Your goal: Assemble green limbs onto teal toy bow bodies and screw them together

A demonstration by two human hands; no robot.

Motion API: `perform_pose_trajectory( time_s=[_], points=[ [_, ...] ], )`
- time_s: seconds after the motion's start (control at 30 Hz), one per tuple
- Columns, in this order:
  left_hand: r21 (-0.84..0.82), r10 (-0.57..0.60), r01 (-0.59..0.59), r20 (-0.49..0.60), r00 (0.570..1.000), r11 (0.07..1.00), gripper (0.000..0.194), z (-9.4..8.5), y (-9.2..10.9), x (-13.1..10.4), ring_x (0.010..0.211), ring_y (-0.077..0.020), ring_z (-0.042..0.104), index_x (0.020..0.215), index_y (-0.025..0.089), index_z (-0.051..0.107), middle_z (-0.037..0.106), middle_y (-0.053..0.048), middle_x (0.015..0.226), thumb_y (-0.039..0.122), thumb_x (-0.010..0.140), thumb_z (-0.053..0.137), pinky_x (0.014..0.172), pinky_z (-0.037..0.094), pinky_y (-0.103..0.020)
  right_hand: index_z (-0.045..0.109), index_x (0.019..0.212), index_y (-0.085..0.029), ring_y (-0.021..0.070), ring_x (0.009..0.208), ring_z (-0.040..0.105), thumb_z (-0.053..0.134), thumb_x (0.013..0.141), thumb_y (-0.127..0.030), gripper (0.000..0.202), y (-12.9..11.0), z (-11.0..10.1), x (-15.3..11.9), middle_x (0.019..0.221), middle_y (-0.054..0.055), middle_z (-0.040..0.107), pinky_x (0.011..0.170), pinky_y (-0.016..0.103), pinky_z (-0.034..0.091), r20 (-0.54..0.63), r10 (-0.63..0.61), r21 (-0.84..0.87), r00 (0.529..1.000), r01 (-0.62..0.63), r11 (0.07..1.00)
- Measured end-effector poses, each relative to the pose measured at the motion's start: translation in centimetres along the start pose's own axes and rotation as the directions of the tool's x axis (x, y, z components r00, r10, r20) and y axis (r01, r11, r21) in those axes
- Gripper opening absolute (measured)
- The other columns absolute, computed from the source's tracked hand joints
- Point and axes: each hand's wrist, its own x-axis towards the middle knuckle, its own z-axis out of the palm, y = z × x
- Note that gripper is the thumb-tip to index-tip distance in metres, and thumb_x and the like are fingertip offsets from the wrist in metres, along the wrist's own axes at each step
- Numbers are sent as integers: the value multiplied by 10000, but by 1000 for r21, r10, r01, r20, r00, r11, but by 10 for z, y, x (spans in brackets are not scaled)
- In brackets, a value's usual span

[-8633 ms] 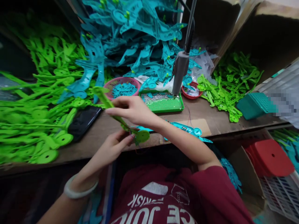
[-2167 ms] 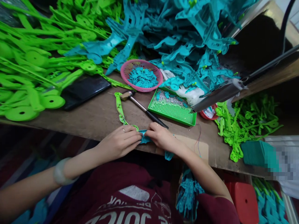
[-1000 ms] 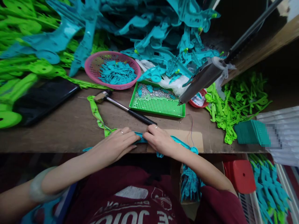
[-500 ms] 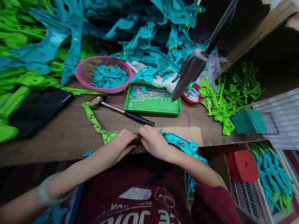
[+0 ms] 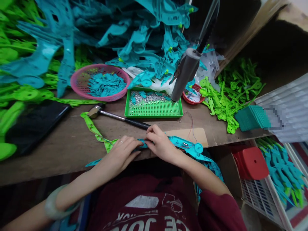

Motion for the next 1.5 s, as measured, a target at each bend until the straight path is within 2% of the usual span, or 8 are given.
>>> perform_pose_trajectory(
  time_s=[0.1,0.27,0.5,0.73,1.07,1.13,1.3,1.5],
  points=[
    [22,36,-36,2,999,999,203,-2,-1,0,893,-244,535,1123,210,616,628,-61,957,182,1016,446,755,464,-369,604,882,-183,160,916,579,521,956,-123,125,2,-1,-1,1103,89,533,844,306,509,33,-1,-31,999,2,1000],
    [77,88,-82,-70,994,994,243,1,3,-3,1046,-264,551,1199,195,595,668,-107,1201,156,1030,426,882,476,-419,551,912,-199,191,932,563,480,1000,-169,118,-1,4,0,1000,70,561,828,315,486,136,79,-106,988,-64,992],
    [-44,26,-26,-15,1000,999,259,6,1,-4,985,-245,551,1200,220,622,664,-81,1107,171,1030,435,839,487,-385,584,936,-186,160,913,577,549,979,-135,76,-1,-4,-5,1030,61,579,799,270,477,79,27,-37,997,-24,999],
    [-103,-14,11,-24,1000,995,198,5,3,-3,954,-236,540,1118,192,589,653,-68,1023,159,1037,412,846,485,-380,655,992,-164,241,945,500,514,1016,-206,149,2,-12,-14,927,91,634,833,354,450,163,18,-433,986,55,900],
    [-67,16,-16,-5,1000,998,180,3,3,-2,949,-232,535,1069,189,575,655,-61,1045,152,1044,400,835,472,-370,660,974,-138,290,982,504,499,983,-101,165,-17,-8,-5,933,132,625,797,388,448,199,139,-715,970,47,697],
    [-53,26,-26,1,1000,998,199,4,3,-3,964,-230,532,1084,193,581,659,-64,1089,151,1049,389,845,463,-369,644,956,-140,293,987,506,480,986,-88,175,-20,-7,-3,937,131,618,803,395,455,169,132,-702,977,25,711],
    [-109,24,-24,6,1000,994,195,3,2,-1,1013,-227,530,1114,196,575,653,-59,1079,152,1051,395,861,453,-357,588,920,-177,246,967,485,507,1015,-192,127,-9,0,2,960,81,599,866,369,465,118,63,-421,991,-8,907],
    [-121,-12,13,15,1000,993,203,5,1,-3,959,-230,505,1093,206,596,612,-53,1011,154,1043,407,809,454,-353,576,901,-189,226,912,478,516,1006,-185,121,5,12,0,911,58,602,873,371,434,39,64,-248,997,-53,967]
  ],
)
